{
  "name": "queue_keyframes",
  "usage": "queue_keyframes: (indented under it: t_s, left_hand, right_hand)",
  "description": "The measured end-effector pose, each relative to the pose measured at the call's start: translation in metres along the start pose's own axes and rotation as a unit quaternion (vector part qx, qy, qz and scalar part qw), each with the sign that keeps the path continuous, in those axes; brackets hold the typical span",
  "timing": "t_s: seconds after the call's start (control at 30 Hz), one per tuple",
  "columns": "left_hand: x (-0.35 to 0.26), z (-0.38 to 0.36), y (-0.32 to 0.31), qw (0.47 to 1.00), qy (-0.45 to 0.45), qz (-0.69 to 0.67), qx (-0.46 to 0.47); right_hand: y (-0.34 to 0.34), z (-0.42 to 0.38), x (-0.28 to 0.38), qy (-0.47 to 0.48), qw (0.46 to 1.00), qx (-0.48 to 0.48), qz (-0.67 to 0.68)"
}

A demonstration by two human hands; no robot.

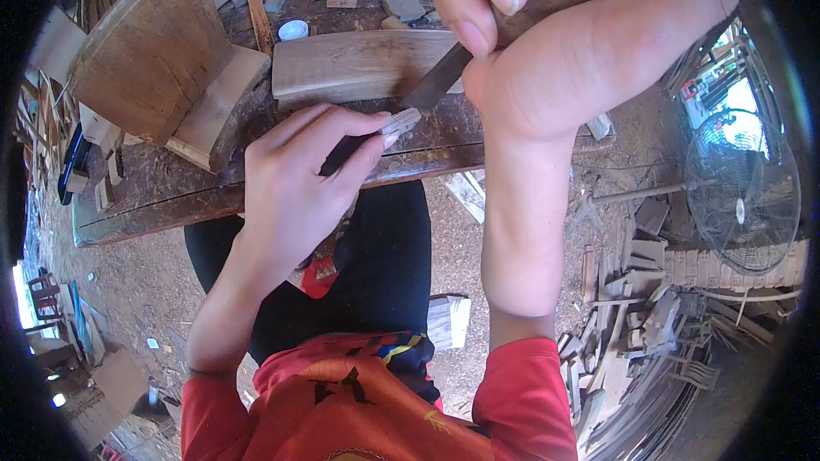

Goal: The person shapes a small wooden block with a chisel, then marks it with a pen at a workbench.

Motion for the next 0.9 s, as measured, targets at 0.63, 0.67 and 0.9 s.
queue_keyframes:
  t_s: [0.63,0.67,0.9]
  left_hand:
    - [-0.003,0.006,0.002,1.000,-0.027,-0.001,-0.013]
    - [-0.006,0.009,0.004,0.999,-0.029,-0.007,-0.019]
    - [0.002,0.005,-0.002,1.000,0.000,-0.021,-0.004]
  right_hand:
    - [-0.003,0.008,0.006,-0.007,1.000,0.009,-0.005]
    - [-0.003,0.011,0.011,-0.011,1.000,0.014,-0.003]
    - [-0.008,0.010,0.004,-0.018,1.000,0.010,0.003]
Point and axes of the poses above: each hand's wrist, its own z-axis towards the middle knuckle, its own y-axis out of the back of the hand, x = y × z, the point moved 9 cm from there along z, towards the middle knuckle, and after that the axes turned 5 degrees about -x, right-handed, at the moved point
